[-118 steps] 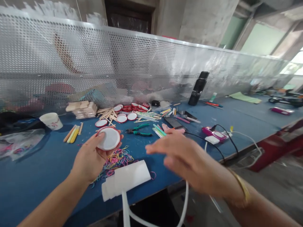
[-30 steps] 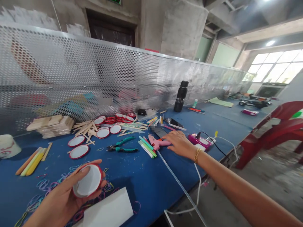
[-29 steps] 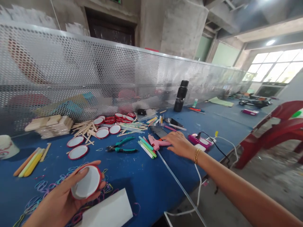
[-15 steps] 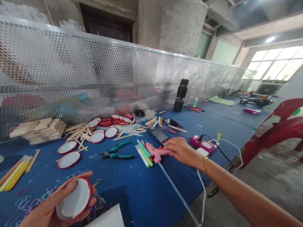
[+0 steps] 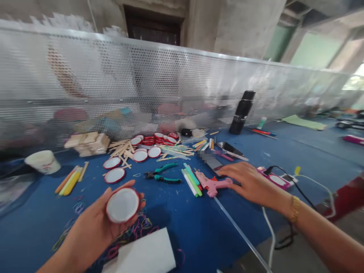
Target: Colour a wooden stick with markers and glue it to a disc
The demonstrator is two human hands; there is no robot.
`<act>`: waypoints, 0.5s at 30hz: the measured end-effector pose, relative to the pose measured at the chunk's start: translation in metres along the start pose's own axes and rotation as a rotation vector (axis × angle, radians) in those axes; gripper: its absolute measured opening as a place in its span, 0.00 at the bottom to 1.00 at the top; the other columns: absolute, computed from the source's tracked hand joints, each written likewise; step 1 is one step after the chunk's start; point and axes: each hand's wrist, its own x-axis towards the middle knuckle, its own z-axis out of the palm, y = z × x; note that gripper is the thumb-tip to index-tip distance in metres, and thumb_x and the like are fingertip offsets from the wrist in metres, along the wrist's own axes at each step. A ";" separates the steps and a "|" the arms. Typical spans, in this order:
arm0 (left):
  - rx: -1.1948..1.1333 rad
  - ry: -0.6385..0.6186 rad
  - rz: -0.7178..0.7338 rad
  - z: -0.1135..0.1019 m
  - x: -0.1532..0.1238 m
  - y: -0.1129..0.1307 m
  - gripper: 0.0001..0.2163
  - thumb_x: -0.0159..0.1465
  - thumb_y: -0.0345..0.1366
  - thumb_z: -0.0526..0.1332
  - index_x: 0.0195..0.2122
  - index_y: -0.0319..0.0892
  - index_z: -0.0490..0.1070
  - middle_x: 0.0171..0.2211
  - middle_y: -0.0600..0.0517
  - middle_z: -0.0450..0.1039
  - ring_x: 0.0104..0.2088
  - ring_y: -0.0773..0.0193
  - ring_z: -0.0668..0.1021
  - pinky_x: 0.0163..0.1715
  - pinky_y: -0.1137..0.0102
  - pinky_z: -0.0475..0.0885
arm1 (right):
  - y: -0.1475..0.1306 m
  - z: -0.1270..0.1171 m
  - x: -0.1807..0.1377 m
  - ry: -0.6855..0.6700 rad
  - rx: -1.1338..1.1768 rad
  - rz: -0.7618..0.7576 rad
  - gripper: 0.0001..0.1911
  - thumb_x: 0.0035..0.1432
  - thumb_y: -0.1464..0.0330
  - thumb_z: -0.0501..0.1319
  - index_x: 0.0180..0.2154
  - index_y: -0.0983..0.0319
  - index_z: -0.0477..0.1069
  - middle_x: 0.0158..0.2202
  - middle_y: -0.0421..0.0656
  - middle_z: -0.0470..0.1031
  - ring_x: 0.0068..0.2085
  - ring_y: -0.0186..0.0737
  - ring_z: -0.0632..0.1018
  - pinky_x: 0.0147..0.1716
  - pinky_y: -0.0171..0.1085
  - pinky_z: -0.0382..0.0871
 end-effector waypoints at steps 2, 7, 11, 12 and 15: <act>-0.009 -0.017 -0.056 0.003 -0.003 0.003 0.23 0.67 0.44 0.57 0.60 0.39 0.69 0.48 0.33 0.78 0.46 0.41 0.81 0.37 0.52 0.80 | -0.015 -0.009 0.007 0.064 0.011 -0.041 0.16 0.65 0.67 0.56 0.53 0.54 0.71 0.52 0.45 0.76 0.55 0.46 0.73 0.56 0.51 0.62; -0.094 -0.014 -0.027 0.000 -0.007 0.011 0.20 0.70 0.41 0.50 0.60 0.43 0.69 0.49 0.35 0.78 0.44 0.48 0.82 0.36 0.56 0.79 | -0.071 -0.025 0.034 0.041 0.105 -0.240 0.13 0.67 0.66 0.55 0.50 0.55 0.72 0.48 0.43 0.78 0.50 0.43 0.75 0.54 0.49 0.61; -0.262 0.091 0.116 -0.007 -0.007 0.020 0.19 0.71 0.39 0.46 0.54 0.44 0.73 0.50 0.40 0.77 0.44 0.52 0.81 0.35 0.59 0.79 | -0.106 -0.023 0.071 -0.041 0.168 -0.347 0.10 0.66 0.65 0.58 0.46 0.56 0.75 0.43 0.42 0.80 0.45 0.41 0.77 0.50 0.47 0.63; -0.294 0.120 0.166 -0.009 -0.006 0.024 0.18 0.71 0.39 0.46 0.52 0.45 0.73 0.49 0.42 0.77 0.44 0.53 0.81 0.35 0.60 0.79 | -0.113 -0.020 0.083 -0.056 0.180 -0.361 0.10 0.66 0.66 0.58 0.45 0.57 0.76 0.43 0.42 0.80 0.45 0.42 0.77 0.50 0.47 0.63; -0.346 0.209 0.329 -0.015 -0.005 0.036 0.18 0.71 0.43 0.46 0.48 0.46 0.74 0.45 0.45 0.78 0.42 0.54 0.81 0.34 0.60 0.79 | -0.137 -0.001 0.123 -0.138 0.203 -0.370 0.08 0.64 0.67 0.61 0.43 0.59 0.78 0.42 0.43 0.81 0.45 0.41 0.78 0.50 0.44 0.64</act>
